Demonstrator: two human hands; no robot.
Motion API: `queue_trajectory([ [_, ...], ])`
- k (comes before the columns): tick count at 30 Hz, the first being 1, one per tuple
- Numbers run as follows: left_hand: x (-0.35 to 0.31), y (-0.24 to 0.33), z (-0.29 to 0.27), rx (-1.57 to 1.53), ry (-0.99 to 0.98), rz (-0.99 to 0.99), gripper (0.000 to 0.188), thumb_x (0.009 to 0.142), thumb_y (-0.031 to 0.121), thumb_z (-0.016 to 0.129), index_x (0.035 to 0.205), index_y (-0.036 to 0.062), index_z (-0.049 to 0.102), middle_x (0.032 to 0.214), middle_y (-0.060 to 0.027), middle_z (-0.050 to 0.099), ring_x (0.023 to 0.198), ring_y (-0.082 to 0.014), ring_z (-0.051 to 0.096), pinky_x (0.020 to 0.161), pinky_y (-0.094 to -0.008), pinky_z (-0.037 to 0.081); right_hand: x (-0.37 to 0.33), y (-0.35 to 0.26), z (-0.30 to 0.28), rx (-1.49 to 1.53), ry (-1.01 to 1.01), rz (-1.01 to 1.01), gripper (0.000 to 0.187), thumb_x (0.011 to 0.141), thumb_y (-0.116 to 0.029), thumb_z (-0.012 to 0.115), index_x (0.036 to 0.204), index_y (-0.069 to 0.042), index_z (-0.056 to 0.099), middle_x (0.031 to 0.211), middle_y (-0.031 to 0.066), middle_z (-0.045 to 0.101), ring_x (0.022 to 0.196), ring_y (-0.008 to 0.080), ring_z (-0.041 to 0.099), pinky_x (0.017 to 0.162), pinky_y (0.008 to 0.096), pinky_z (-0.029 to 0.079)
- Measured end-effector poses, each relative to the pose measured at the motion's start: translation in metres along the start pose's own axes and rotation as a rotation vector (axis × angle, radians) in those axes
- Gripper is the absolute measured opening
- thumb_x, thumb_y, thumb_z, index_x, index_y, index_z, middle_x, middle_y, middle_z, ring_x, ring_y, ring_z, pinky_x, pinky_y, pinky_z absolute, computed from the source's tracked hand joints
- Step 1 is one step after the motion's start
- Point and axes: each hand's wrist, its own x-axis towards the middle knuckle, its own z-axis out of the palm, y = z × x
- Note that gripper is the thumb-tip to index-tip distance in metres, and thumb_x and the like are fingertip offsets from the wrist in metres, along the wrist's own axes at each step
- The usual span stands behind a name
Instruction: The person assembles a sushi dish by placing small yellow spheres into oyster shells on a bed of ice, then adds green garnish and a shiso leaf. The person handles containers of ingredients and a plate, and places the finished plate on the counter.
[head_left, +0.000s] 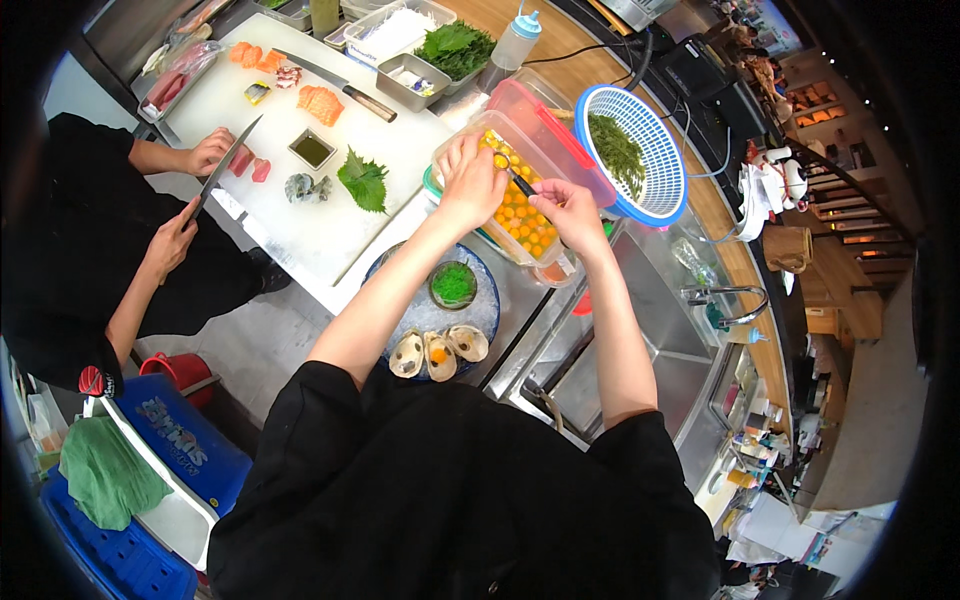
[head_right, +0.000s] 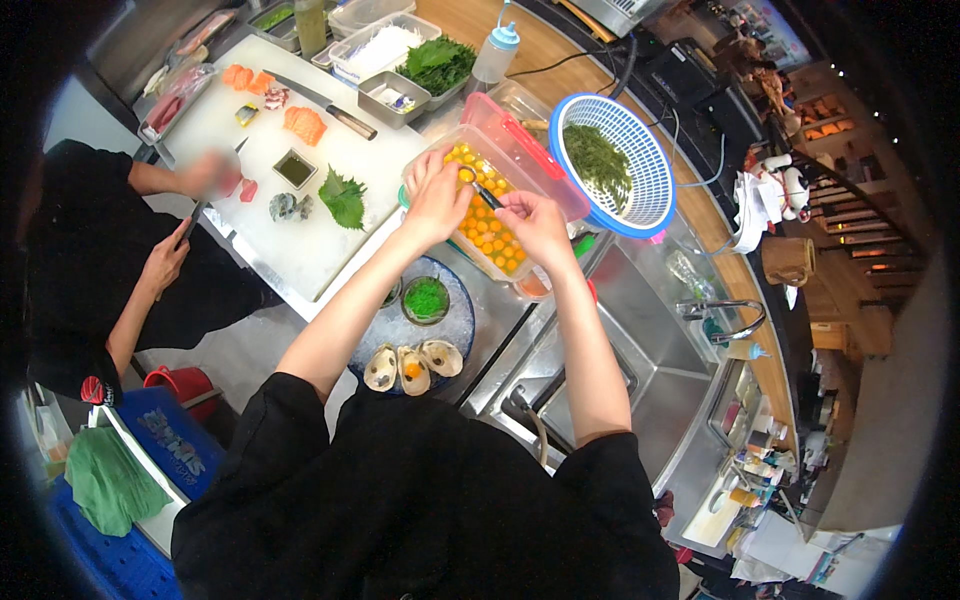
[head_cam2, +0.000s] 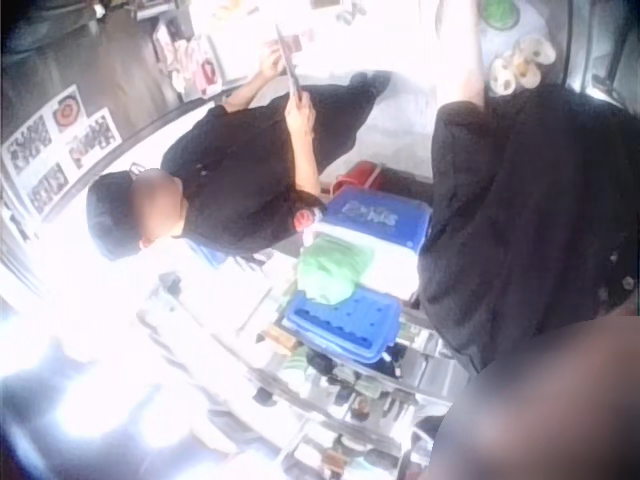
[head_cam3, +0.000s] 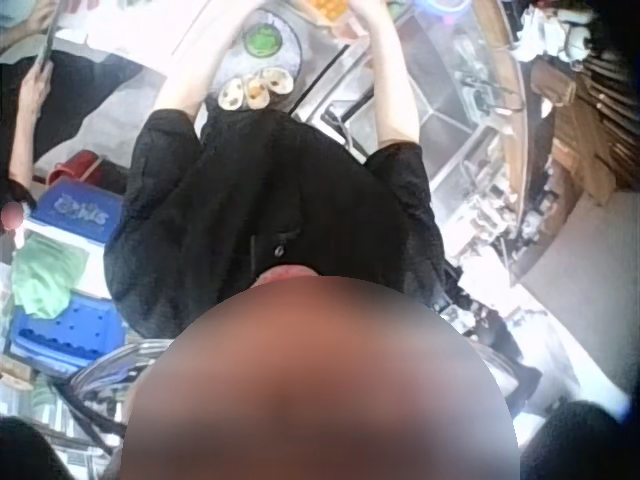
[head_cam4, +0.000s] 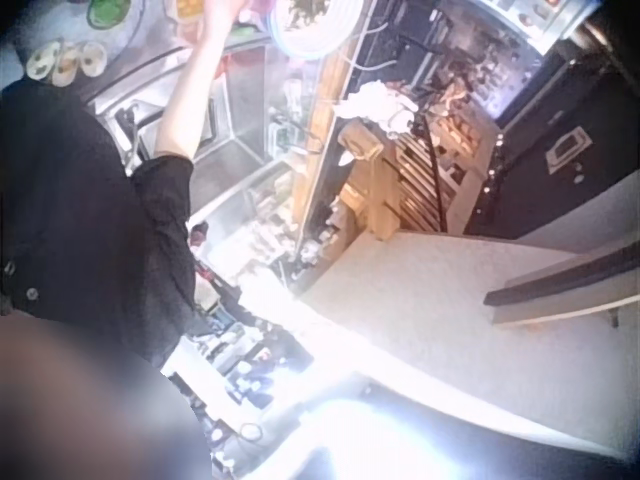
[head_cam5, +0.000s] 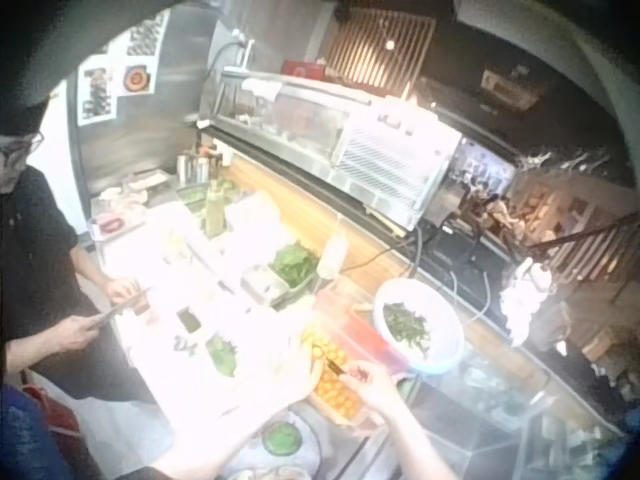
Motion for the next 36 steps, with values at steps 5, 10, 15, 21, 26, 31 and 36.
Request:
queue_trajectory([
  [5, 0.007, 0.003, 0.006, -0.016, -0.038, 0.039, 0.023, 0.093, 0.014, 0.056, 0.109, 0.0000, 0.064, 0.138, -0.0165, 0.051, 0.136, -0.0358, 0.037, 0.113, -0.0536, 0.024, -0.008, -0.004, -0.005, 0.136, 0.057, 0.005, 0.023, 0.086, -0.008, 0.074, 0.105, 0.004, 0.071, 0.089, 0.0025, 0.070, 0.081, 0.0086, 0.061, 0.076, 0.0253, 0.051],
  [10, 0.016, -0.013, 0.016, 0.485, -0.114, 0.169, 0.037, 0.094, 0.019, 0.059, 0.127, 0.0030, 0.060, 0.150, -0.0179, 0.040, 0.138, -0.0363, 0.035, 0.112, -0.0568, 0.026, -0.019, -0.003, -0.017, 0.147, 0.100, 0.058, 0.022, 0.087, -0.007, 0.073, 0.106, 0.004, 0.071, 0.088, 0.0009, 0.068, 0.080, 0.0072, 0.060, 0.075, 0.0235, 0.050],
  [15, -0.004, 0.005, -0.045, 0.366, -0.086, 0.105, 0.049, 0.090, 0.020, 0.064, 0.138, 0.0115, 0.056, 0.157, -0.0185, 0.031, 0.138, -0.0391, 0.033, 0.111, -0.0561, 0.029, -0.055, -0.003, -0.026, 0.132, 0.183, 0.060, 0.022, 0.087, -0.008, 0.073, 0.106, 0.003, 0.071, 0.086, -0.0013, 0.067, 0.078, 0.0057, 0.057, 0.074, 0.0225, 0.048],
  [21, -0.127, 0.018, -0.124, 0.077, 0.035, -0.012, 0.035, 0.090, 0.012, 0.065, 0.124, 0.0095, 0.064, 0.143, -0.0174, 0.049, 0.130, -0.0387, 0.039, 0.111, -0.0482, 0.030, -0.144, -0.003, -0.013, 0.146, 0.122, 0.132, 0.022, 0.087, -0.007, 0.075, 0.108, 0.001, 0.071, 0.087, -0.0058, 0.065, 0.076, 0.0031, 0.050, 0.069, 0.0196, 0.043],
  [26, -0.216, 0.022, -0.146, 0.097, -0.068, -0.223, 0.028, 0.093, 0.012, 0.065, 0.120, 0.0117, 0.066, 0.140, -0.0130, 0.054, 0.130, -0.0342, 0.044, 0.111, -0.0453, 0.032, -0.221, 0.026, 0.038, 0.127, -0.004, 0.247, 0.023, 0.084, -0.007, 0.076, 0.107, -0.006, 0.072, 0.091, -0.0029, 0.068, 0.077, 0.0066, 0.055, 0.070, 0.0235, 0.046],
  [31, -0.232, 0.029, -0.153, 0.068, -0.083, -0.289, 0.027, 0.091, 0.010, 0.064, 0.118, 0.0111, 0.065, 0.137, -0.0130, 0.055, 0.127, -0.0350, 0.045, 0.109, -0.0454, 0.034, -0.250, 0.046, 0.091, 0.079, -0.041, 0.197, 0.018, 0.081, -0.001, 0.074, 0.098, -0.004, 0.067, 0.085, 0.0027, 0.065, 0.075, 0.0143, 0.057, 0.068, 0.0294, 0.048],
  [36, -0.220, 0.036, -0.152, 0.023, -0.031, -0.278, 0.027, 0.090, 0.009, 0.064, 0.117, 0.0108, 0.065, 0.135, -0.0134, 0.056, 0.126, -0.0355, 0.045, 0.108, -0.0447, 0.035, -0.240, 0.045, 0.099, -0.201, 0.035, -0.088, 0.024, 0.078, 0.001, 0.073, 0.098, -0.003, 0.061, 0.087, 0.0099, 0.060, 0.082, 0.0260, 0.059, 0.072, 0.0354, 0.049],
])
